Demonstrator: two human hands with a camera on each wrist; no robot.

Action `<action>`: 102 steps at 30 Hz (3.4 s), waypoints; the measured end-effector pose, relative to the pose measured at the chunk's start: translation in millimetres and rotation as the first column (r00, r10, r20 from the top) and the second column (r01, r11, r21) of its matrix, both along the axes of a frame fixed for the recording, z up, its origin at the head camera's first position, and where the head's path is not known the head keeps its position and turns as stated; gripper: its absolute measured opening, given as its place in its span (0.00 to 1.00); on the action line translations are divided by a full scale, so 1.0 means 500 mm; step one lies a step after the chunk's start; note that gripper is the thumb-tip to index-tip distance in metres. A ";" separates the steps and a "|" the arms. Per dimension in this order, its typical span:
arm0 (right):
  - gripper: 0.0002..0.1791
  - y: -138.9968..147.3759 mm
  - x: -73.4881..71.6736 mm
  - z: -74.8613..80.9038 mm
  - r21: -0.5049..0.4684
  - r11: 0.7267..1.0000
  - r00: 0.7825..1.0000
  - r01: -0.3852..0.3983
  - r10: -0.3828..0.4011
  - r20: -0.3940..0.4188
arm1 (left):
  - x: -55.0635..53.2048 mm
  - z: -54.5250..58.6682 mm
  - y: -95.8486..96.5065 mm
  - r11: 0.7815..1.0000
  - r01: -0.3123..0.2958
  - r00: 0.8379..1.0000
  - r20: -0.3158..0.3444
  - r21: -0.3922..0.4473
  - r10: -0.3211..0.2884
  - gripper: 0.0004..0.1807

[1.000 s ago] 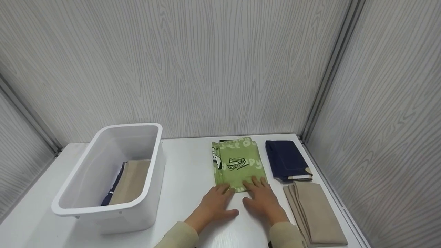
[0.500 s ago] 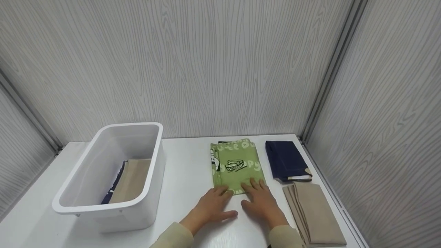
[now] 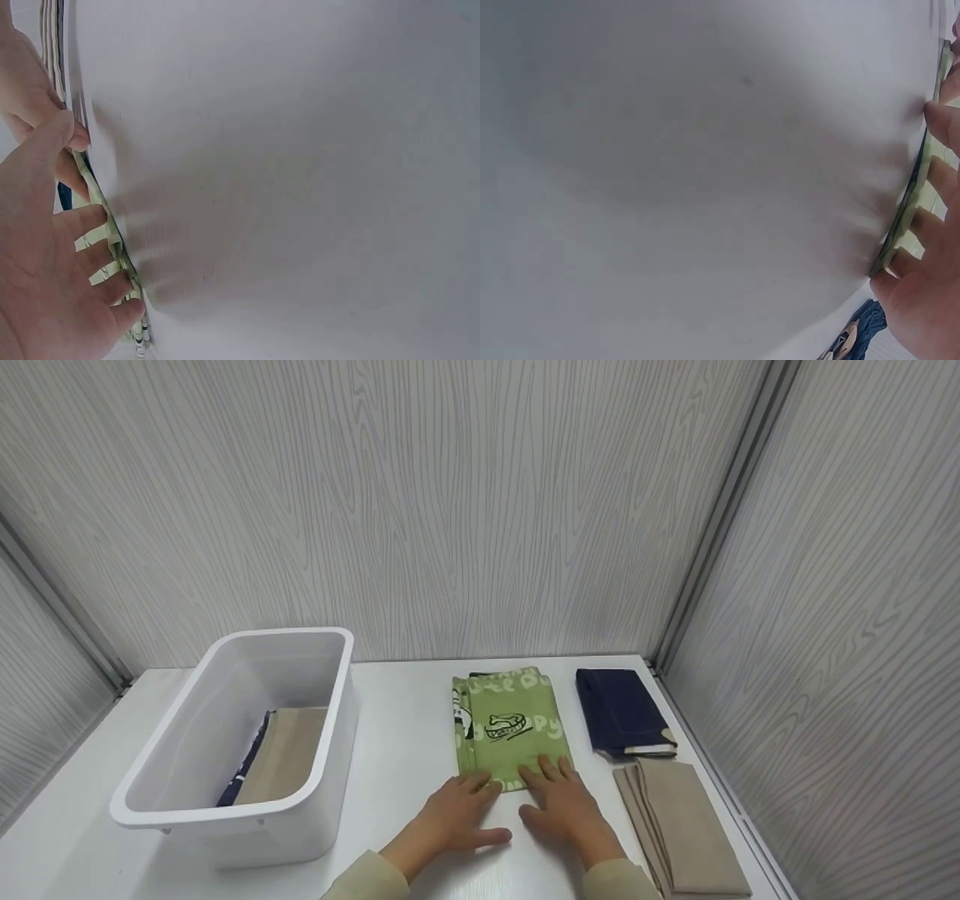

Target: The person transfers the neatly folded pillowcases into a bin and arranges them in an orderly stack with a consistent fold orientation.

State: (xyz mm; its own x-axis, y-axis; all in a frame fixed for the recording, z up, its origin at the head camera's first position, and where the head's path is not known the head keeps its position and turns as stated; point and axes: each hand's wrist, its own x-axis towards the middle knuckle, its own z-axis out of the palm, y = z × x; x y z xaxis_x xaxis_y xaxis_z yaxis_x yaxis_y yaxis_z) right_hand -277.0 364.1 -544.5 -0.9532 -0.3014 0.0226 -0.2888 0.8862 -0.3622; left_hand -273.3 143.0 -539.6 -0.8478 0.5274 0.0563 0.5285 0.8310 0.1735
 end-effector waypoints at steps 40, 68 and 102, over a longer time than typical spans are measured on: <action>0.38 -0.035 0.054 0.006 -0.015 0.999 0.999 -0.043 0.043 -0.029 | 0.062 0.029 -0.044 1.000 0.021 0.999 0.032 -0.019 -0.021 0.46; 0.31 -0.047 0.075 0.029 -0.337 0.941 0.999 0.034 -0.042 -0.016 | 0.059 0.018 -0.119 0.882 0.012 0.980 0.168 0.472 -0.104 0.27; 0.35 -0.015 0.061 0.027 -0.824 0.236 0.853 0.516 -0.233 0.467 | -0.019 0.019 -0.168 0.007 -0.847 0.484 0.776 0.532 -0.404 0.48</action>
